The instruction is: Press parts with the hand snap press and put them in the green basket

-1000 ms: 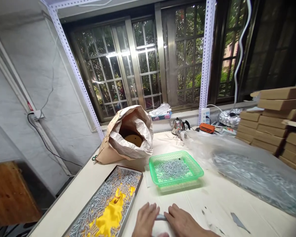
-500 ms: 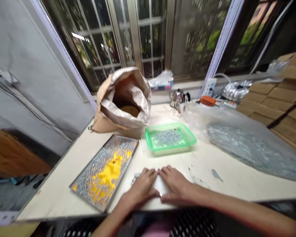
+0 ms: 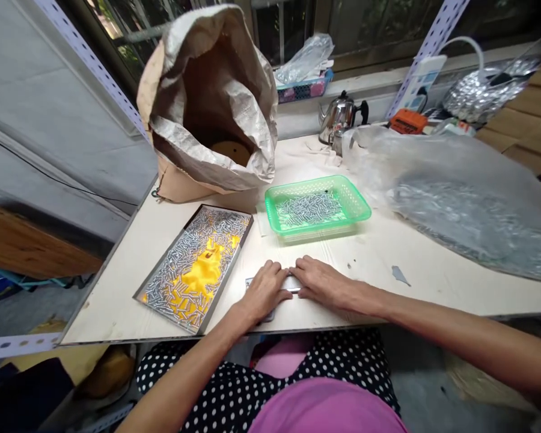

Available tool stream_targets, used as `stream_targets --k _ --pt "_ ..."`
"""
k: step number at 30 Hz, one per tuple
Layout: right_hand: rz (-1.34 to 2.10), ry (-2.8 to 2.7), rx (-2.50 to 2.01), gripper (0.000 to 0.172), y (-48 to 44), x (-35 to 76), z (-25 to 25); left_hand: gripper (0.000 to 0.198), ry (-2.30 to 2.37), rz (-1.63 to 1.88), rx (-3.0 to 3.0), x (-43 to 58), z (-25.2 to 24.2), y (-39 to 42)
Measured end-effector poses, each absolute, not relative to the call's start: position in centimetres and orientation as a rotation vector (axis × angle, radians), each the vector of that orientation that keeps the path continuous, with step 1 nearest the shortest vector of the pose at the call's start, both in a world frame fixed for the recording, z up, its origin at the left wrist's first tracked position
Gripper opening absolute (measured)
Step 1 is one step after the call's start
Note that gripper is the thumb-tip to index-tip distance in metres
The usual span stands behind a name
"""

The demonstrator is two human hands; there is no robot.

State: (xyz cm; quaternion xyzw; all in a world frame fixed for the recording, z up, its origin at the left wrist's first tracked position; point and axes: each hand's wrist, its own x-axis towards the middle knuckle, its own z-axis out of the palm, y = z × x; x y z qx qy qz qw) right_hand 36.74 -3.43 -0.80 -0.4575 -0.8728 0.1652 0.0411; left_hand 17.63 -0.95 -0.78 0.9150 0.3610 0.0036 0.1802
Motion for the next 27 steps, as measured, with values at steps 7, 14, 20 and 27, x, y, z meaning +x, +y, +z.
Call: stream_targets --k 7,14,20,27 --pt "0.479 -2.636 -1.294 0.016 -2.7 37.4 -2.4 0.023 1.15 0.087 2.521 18.1 -1.5 -1.2" --pt "0.386 -2.561 -1.081 0.055 -4.0 38.5 -3.0 0.069 1.213 0.393 2.345 16.5 -0.5 -2.0" --pt "0.524 -2.598 -1.107 0.028 -5.4 37.5 -0.6 0.031 1.46 0.741 2.043 12.8 2.3 -3.0" --pt "0.567 -2.614 -1.191 0.02 -5.6 36.0 -1.9 0.033 1.683 0.585 1.691 10.1 0.9 -6.9"
